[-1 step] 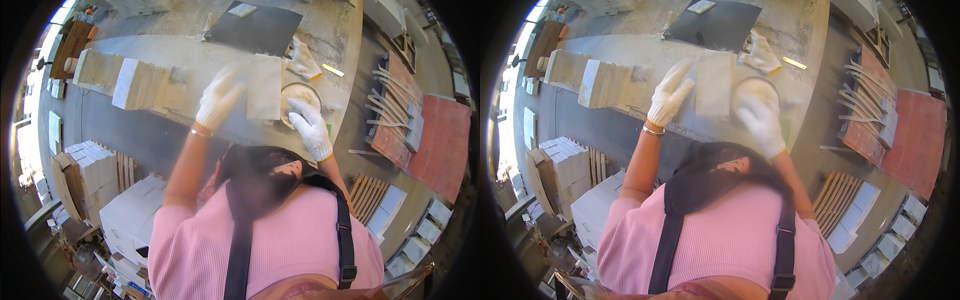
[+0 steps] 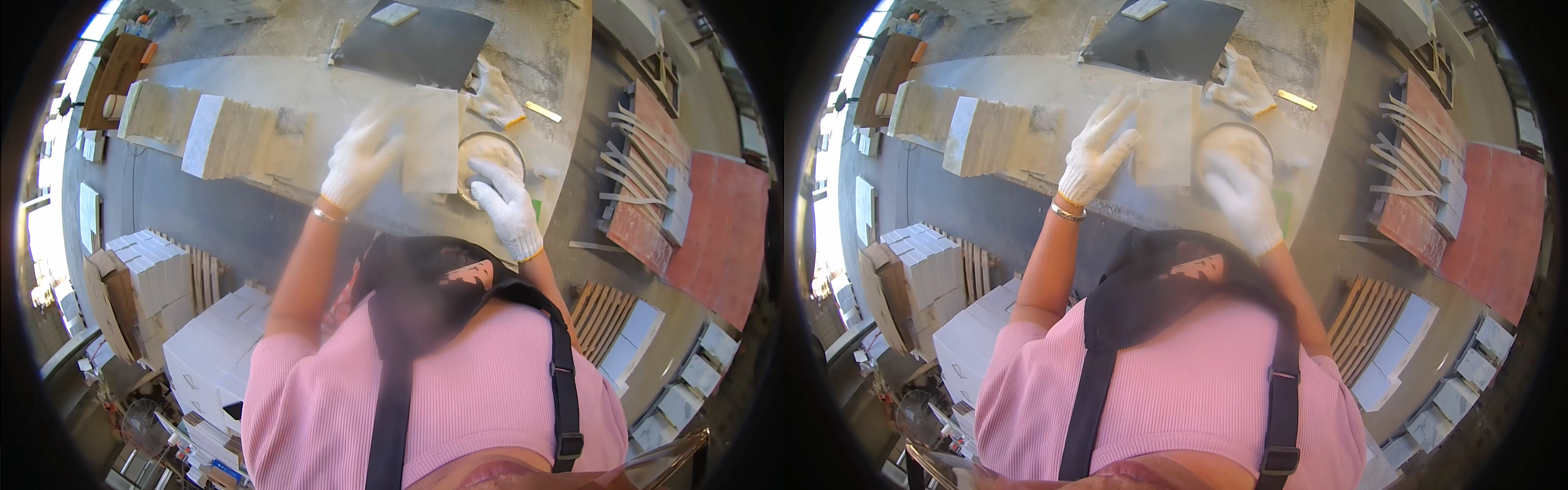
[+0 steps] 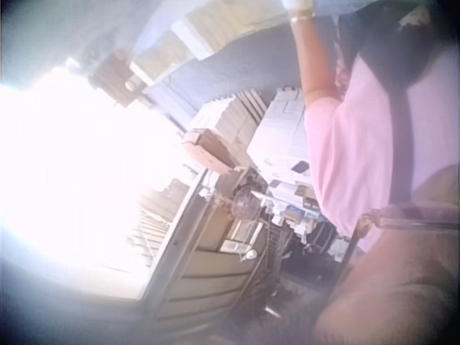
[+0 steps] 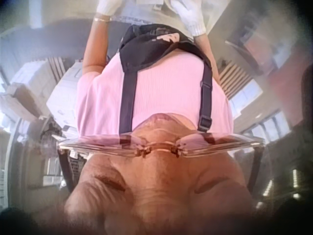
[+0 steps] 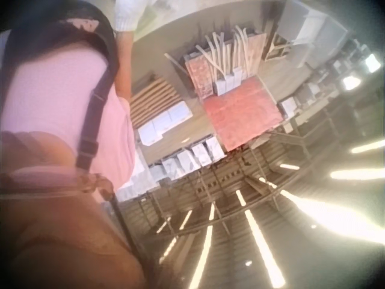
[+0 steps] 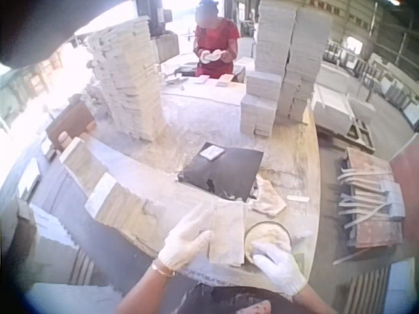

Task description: The person sands the edges of small rectangular tiles using a green sanding block, then applies a white paste from a metal container with a small spatula to the edges. The person repeats this sequence on multiple tiles at a workbench.

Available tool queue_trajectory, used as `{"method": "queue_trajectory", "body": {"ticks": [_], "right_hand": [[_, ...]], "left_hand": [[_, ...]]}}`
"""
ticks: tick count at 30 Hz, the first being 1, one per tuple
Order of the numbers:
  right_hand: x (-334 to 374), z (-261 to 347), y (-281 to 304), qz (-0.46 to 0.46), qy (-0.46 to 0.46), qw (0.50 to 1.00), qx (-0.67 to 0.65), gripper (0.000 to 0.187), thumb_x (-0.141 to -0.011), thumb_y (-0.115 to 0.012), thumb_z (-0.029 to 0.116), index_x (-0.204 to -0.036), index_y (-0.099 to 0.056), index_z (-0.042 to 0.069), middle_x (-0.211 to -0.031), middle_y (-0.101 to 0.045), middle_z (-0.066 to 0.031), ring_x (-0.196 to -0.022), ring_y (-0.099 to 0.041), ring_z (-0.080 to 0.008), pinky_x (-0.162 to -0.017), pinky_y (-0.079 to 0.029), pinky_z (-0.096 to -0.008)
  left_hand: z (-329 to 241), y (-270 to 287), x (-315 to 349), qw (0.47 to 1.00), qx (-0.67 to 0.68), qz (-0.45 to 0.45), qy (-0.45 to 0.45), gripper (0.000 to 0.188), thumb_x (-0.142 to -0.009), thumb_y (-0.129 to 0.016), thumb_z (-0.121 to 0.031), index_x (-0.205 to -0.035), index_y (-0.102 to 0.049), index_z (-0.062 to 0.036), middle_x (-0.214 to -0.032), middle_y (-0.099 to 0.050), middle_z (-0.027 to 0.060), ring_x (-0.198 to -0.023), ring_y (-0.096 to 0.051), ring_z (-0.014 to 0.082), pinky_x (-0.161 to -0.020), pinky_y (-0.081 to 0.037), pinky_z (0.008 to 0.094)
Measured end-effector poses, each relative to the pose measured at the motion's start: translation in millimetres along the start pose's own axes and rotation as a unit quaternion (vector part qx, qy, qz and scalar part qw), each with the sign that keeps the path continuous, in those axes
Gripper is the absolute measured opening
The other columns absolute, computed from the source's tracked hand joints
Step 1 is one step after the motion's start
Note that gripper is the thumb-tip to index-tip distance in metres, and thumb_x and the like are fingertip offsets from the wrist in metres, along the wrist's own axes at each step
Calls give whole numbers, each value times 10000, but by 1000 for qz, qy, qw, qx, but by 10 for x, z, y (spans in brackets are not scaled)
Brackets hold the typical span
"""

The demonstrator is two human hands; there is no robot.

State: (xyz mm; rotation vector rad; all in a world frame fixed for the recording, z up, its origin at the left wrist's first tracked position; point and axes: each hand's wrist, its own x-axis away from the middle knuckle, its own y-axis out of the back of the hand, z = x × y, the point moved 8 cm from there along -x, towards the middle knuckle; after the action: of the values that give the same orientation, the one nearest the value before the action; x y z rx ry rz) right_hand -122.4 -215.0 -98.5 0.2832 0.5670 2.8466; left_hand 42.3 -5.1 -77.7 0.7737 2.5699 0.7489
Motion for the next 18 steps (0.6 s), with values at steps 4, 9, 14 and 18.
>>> {"method": "queue_trajectory", "body": {"ticks": [4, 9, 14, 18], "right_hand": [[29, -37, -22, -1, -44, 998, -45, 398, -1003, -635, 90, -1394, -646, 13, -1185, -708, -96, -1043, -684, -148, -843, -562, -286], [2, -49, -10, 3, -65, 995, -76, 428, -1012, -624, 101, -1435, -622, 39, -1174, -726, -81, -1037, -681, -133, -811, -556, -271], [8, -115, -10, -2, -72, 994, -87, 455, -1013, -621, 101, -1465, -596, 47, -1172, -730, -80, -1032, -680, -133, -820, -551, -265], [13, -142, 5, -8, -47, 997, -61, 441, -1009, -630, 101, -1446, -612, 41, -1175, -725, -84, -1032, -681, -143, -828, -555, -274]], "left_hand": [[-276, -204, -204, 972, -145, 53, -178, 532, -992, -632, -419, -1458, -633, -161, -1635, -437, 188, -1454, -427, 480, -1167, -394, 534], [-176, -190, -529, 966, -213, 25, -145, 559, -1018, -583, -471, -1495, -588, -180, -1648, -420, 172, -1481, -372, 502, -1174, -349, 601], [-249, -267, -446, 954, -264, 31, -141, 568, -1024, -575, -458, -1498, -574, -146, -1645, -428, 156, -1481, -371, 502, -1166, -347, 629], [-444, -280, -24, 954, -220, 78, -186, 544, -974, -644, -408, -1415, -624, -90, -1618, -461, 156, -1458, -384, 530, -1160, -348, 641]]}}
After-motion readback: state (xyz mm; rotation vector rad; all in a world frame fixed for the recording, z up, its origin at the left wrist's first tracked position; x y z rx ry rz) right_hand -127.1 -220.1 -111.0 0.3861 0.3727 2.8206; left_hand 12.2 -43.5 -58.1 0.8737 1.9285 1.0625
